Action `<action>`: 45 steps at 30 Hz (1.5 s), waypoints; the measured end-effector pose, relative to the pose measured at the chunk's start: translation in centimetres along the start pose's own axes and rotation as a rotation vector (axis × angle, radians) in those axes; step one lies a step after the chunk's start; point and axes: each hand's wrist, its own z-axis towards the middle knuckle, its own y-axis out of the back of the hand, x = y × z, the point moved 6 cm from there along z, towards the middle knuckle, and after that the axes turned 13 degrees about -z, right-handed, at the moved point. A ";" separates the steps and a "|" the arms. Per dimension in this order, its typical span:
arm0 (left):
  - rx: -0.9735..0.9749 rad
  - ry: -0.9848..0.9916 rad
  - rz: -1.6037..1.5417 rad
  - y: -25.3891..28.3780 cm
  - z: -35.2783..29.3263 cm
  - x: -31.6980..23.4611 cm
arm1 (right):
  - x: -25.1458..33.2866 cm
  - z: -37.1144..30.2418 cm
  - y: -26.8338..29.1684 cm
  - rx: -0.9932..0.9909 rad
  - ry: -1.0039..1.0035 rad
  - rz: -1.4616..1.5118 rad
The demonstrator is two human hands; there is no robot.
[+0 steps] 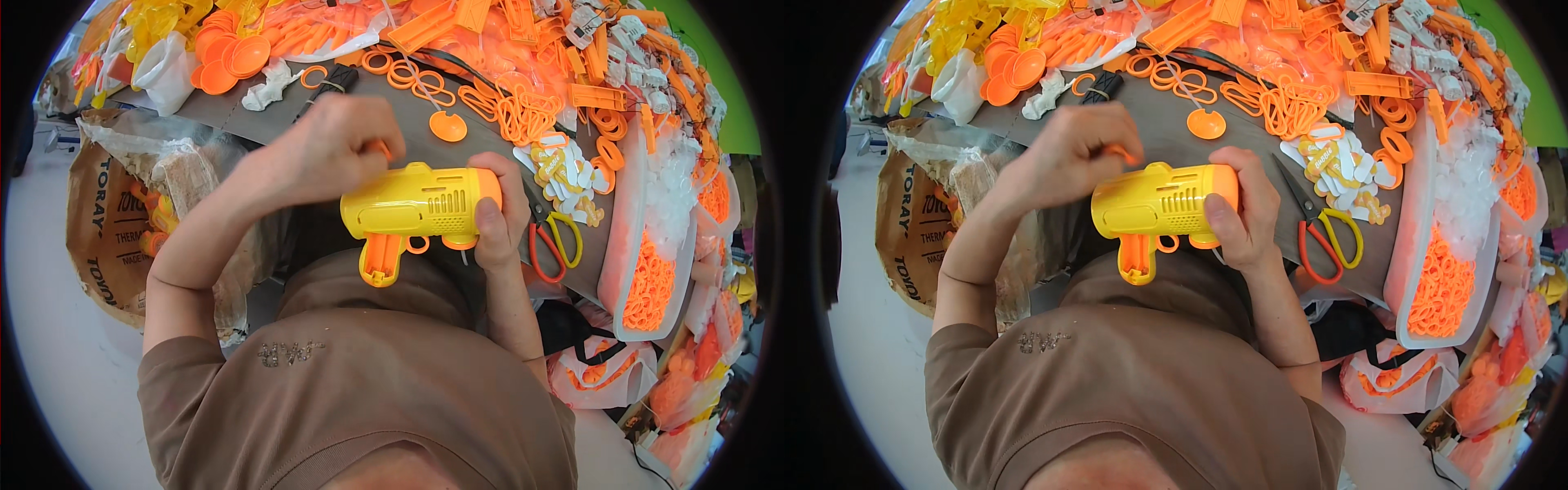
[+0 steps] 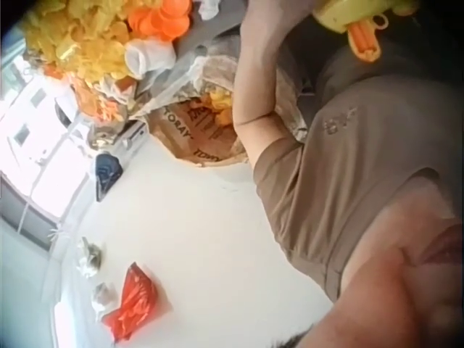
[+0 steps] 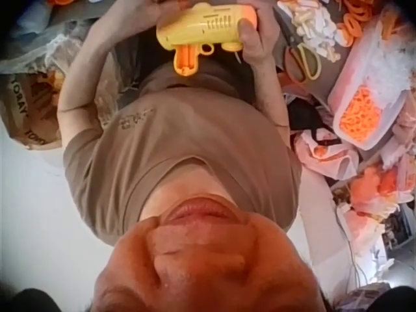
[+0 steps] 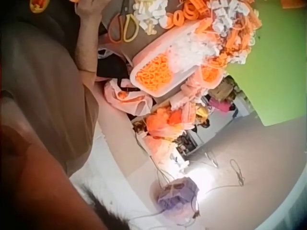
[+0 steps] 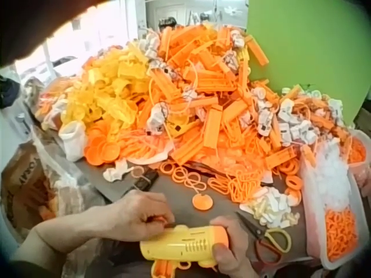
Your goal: Assembling various components of a yellow plastic toy gun at a workbench.
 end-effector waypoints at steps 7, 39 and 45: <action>0.203 0.132 -0.262 -1.7 -0.4 1.3 | -0.7 -0.4 -0.1 0.070 -0.009 -0.038; -0.123 -0.278 0.243 -5.7 -3.6 1.7 | -1.5 -1.1 -1.2 -0.070 -0.070 -0.025; -0.131 -0.130 0.053 -4.1 -3.2 2.0 | -2.3 -1.1 -0.6 -0.160 -0.092 0.005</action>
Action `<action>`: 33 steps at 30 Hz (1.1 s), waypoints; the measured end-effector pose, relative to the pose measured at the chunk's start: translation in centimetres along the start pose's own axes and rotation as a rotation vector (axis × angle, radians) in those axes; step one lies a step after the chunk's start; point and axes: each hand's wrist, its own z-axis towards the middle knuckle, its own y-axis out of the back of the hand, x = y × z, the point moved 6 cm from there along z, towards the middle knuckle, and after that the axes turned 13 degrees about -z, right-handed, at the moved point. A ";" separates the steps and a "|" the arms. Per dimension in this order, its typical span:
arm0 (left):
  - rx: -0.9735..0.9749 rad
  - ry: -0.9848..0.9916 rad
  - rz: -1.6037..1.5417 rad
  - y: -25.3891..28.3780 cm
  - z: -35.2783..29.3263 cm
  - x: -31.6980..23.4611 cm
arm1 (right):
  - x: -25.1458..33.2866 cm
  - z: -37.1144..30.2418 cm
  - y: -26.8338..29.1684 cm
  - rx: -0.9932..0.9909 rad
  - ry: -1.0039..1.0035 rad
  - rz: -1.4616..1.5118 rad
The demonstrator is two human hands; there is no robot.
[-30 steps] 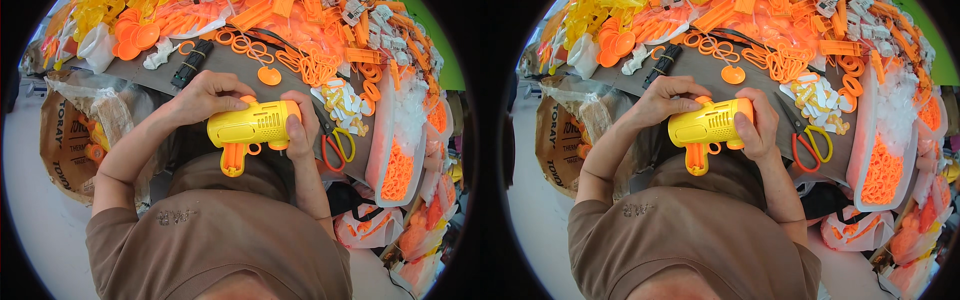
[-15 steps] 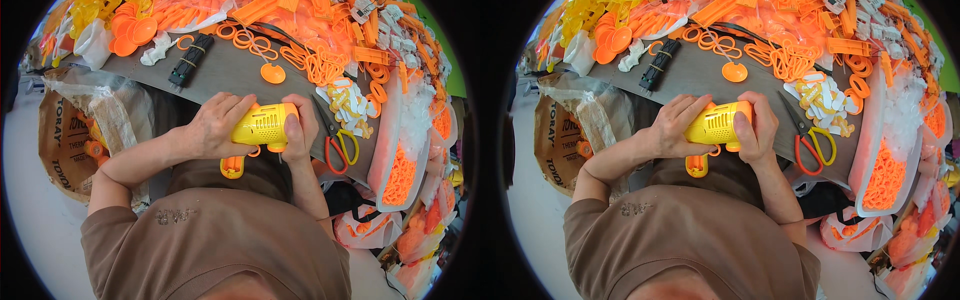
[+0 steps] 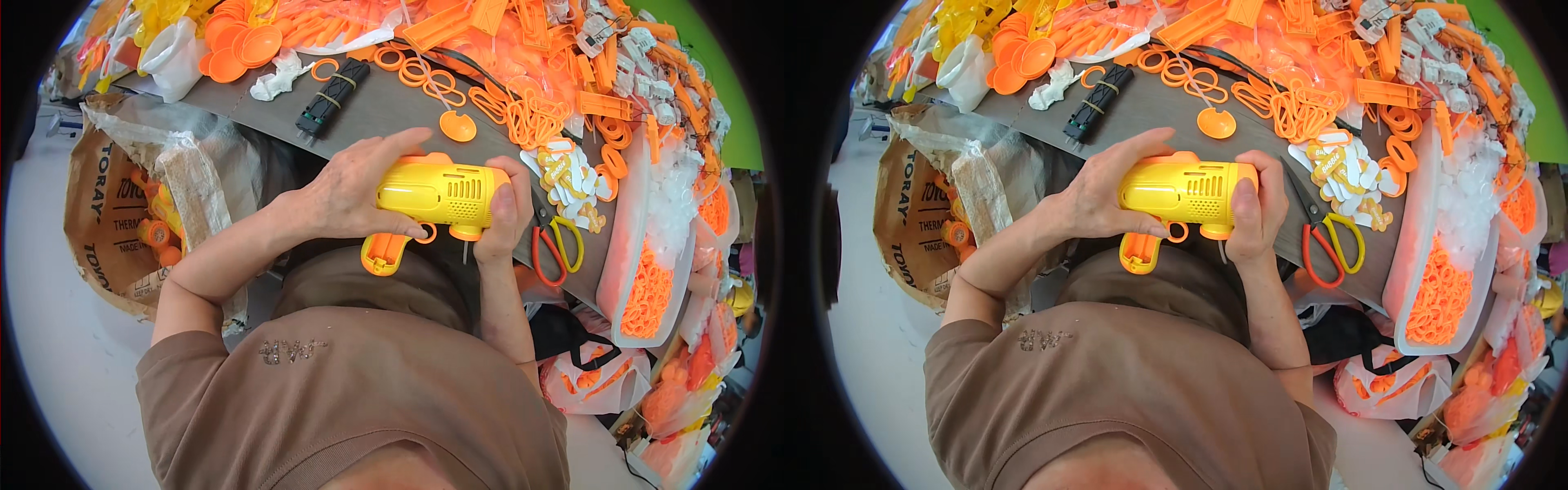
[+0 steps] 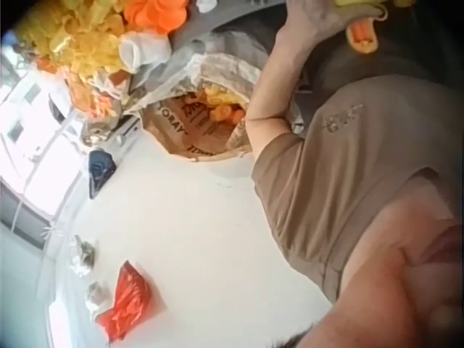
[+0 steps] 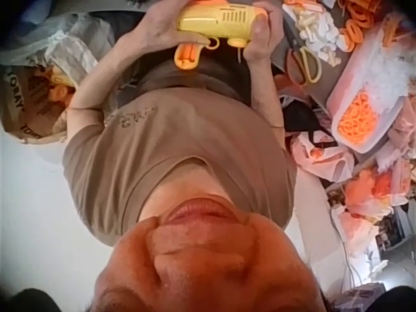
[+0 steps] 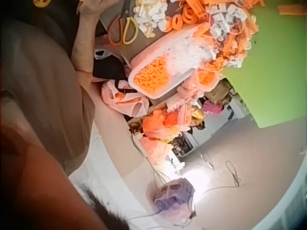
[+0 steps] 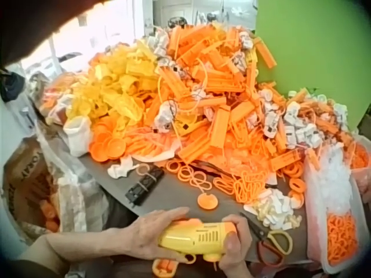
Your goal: Assembling various components of a yellow plastic toy gun at a workbench.
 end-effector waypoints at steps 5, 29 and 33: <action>-0.014 0.100 -0.065 0.8 -0.2 0.9 | -0.2 0.0 -0.3 -0.065 -0.023 0.059; -0.529 0.185 0.437 17.8 -1.3 7.8 | -1.4 -0.3 0.7 -0.121 -0.131 0.122; -0.370 0.104 0.964 18.3 -1.4 10.1 | -1.6 -0.4 0.8 -0.096 -0.082 0.072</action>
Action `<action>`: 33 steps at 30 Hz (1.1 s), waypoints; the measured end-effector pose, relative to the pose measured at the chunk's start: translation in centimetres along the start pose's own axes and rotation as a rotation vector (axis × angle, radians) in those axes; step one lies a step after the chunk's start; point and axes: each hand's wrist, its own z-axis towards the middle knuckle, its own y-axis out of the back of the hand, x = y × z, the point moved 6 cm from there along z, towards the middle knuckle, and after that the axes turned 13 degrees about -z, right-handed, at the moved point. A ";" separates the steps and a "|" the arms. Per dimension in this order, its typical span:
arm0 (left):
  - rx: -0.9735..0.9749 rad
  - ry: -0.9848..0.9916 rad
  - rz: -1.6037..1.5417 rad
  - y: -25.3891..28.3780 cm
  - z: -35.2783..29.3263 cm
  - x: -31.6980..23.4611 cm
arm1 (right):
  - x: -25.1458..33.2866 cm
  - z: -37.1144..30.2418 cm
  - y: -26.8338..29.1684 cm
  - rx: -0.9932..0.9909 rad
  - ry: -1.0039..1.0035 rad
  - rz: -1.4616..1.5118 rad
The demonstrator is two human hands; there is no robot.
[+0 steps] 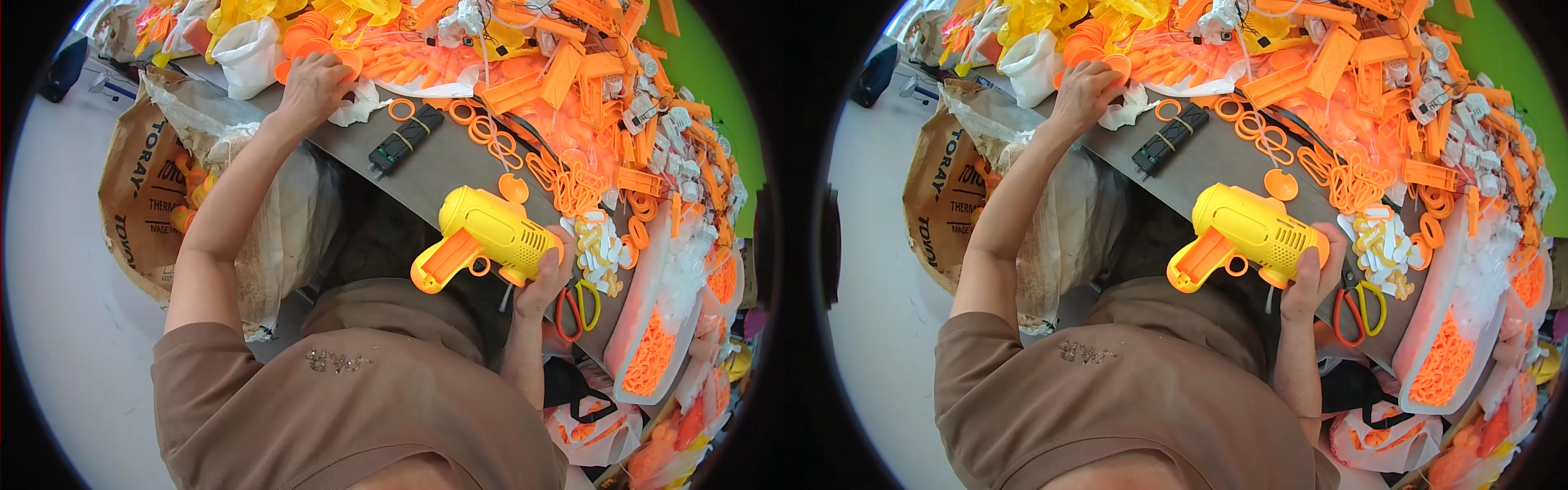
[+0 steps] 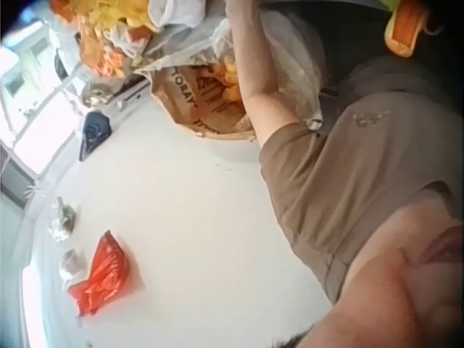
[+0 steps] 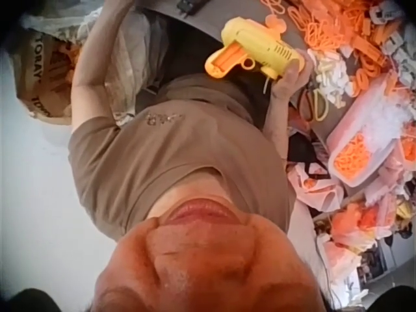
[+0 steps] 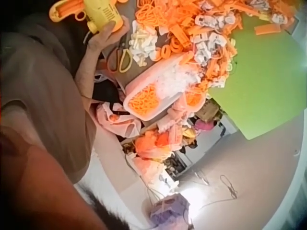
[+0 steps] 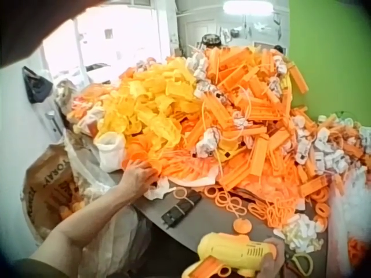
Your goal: Assembling various components of a yellow plastic toy gun at a workbench.
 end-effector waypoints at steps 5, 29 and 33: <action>-0.038 0.072 -0.133 -0.7 -1.0 2.1 | -0.1 0.0 0.1 -0.005 0.014 0.011; -0.189 0.030 -0.002 -1.4 0.7 0.4 | 0.4 0.1 0.3 -0.003 -0.002 0.005; -0.198 0.174 -0.243 -1.3 0.8 1.1 | 0.0 0.2 0.4 -0.031 -0.009 -0.004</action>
